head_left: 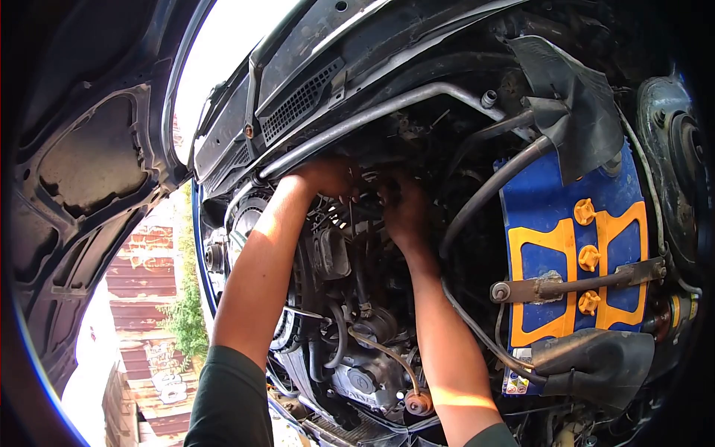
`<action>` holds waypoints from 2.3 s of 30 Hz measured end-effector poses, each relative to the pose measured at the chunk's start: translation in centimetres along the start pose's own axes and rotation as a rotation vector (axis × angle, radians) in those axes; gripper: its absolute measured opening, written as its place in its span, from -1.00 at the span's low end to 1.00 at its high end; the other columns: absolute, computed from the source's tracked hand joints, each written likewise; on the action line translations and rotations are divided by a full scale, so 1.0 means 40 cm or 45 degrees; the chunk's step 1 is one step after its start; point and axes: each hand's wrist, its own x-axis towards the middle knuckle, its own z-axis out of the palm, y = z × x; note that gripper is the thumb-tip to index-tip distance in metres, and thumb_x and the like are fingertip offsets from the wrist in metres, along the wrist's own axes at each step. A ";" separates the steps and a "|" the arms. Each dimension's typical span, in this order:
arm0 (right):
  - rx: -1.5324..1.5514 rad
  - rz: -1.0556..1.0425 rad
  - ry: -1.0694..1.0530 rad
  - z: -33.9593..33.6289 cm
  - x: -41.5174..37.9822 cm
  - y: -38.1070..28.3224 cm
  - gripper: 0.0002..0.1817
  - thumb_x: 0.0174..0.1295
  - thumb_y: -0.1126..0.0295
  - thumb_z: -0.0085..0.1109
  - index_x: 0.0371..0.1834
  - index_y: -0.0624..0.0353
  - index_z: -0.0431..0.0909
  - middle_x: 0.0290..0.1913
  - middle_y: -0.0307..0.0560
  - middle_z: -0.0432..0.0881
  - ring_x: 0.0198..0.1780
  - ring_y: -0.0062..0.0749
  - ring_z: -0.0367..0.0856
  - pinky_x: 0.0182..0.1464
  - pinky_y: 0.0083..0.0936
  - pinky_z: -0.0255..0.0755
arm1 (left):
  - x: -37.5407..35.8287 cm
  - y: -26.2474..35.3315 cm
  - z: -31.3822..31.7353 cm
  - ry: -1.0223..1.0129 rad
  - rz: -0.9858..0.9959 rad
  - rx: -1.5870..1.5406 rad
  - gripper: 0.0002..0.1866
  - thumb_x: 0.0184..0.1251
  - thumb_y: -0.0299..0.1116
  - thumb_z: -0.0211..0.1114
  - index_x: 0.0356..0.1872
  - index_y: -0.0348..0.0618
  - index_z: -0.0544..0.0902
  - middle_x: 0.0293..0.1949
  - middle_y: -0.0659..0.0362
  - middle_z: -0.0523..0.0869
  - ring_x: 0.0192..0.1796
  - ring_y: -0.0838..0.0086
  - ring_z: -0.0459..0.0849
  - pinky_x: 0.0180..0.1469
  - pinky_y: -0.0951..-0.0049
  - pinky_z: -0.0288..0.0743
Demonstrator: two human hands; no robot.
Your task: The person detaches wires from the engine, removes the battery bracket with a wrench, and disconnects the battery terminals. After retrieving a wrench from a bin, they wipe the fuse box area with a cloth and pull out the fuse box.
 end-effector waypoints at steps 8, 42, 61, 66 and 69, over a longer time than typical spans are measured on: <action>-0.063 -0.221 0.077 0.014 0.001 0.027 -0.82 0.41 0.64 0.29 0.01 0.23 0.73 -0.22 -0.01 0.77 -0.27 -0.32 0.74 -0.13 -0.34 0.58 | 0.004 -0.025 0.005 0.136 0.272 0.255 -0.68 0.39 -0.21 0.52 0.10 -0.02 0.83 -0.06 0.06 0.90 0.06 0.20 0.84 0.21 0.14 0.66; 0.085 0.245 -0.298 -0.028 0.009 -0.002 -0.89 0.43 0.53 0.22 -0.11 0.27 0.72 -0.38 -0.03 0.78 -0.28 -0.30 0.81 -0.13 -0.29 0.60 | -0.014 0.030 0.011 0.043 0.176 0.158 -0.65 0.27 -0.04 0.62 -0.02 0.03 0.94 -0.17 0.08 0.94 -0.10 0.27 0.88 0.05 0.20 0.67; 0.085 -0.031 -0.166 0.014 -0.003 0.012 -0.82 0.50 0.58 0.20 0.09 0.25 0.67 -0.07 0.04 0.80 -0.05 -0.35 0.83 -0.09 -0.41 0.63 | -0.016 0.013 -0.024 0.109 0.286 -0.024 -0.42 0.27 0.16 0.61 0.16 0.00 0.87 0.06 0.04 0.91 0.10 0.24 0.86 0.23 0.20 0.65; 0.220 0.187 -0.105 0.003 -0.026 -0.005 -0.68 0.46 0.61 0.23 0.24 0.20 0.61 0.05 0.14 0.75 0.05 -0.02 0.81 0.09 -0.22 0.64 | -0.019 -0.009 -0.011 0.154 0.168 0.161 -0.28 0.29 0.36 0.50 0.23 0.00 0.81 0.09 0.02 0.86 0.26 0.12 0.78 0.39 0.13 0.57; 0.051 -0.039 -0.060 0.004 -0.035 0.026 -0.67 0.50 0.57 0.24 0.29 0.18 0.59 0.09 0.01 0.76 -0.18 -0.42 0.77 -0.13 -0.42 0.66 | 0.000 -0.017 -0.007 0.207 0.153 0.130 -0.37 0.46 0.32 0.34 0.24 0.05 0.81 0.09 -0.01 0.85 0.30 0.08 0.74 0.43 0.09 0.53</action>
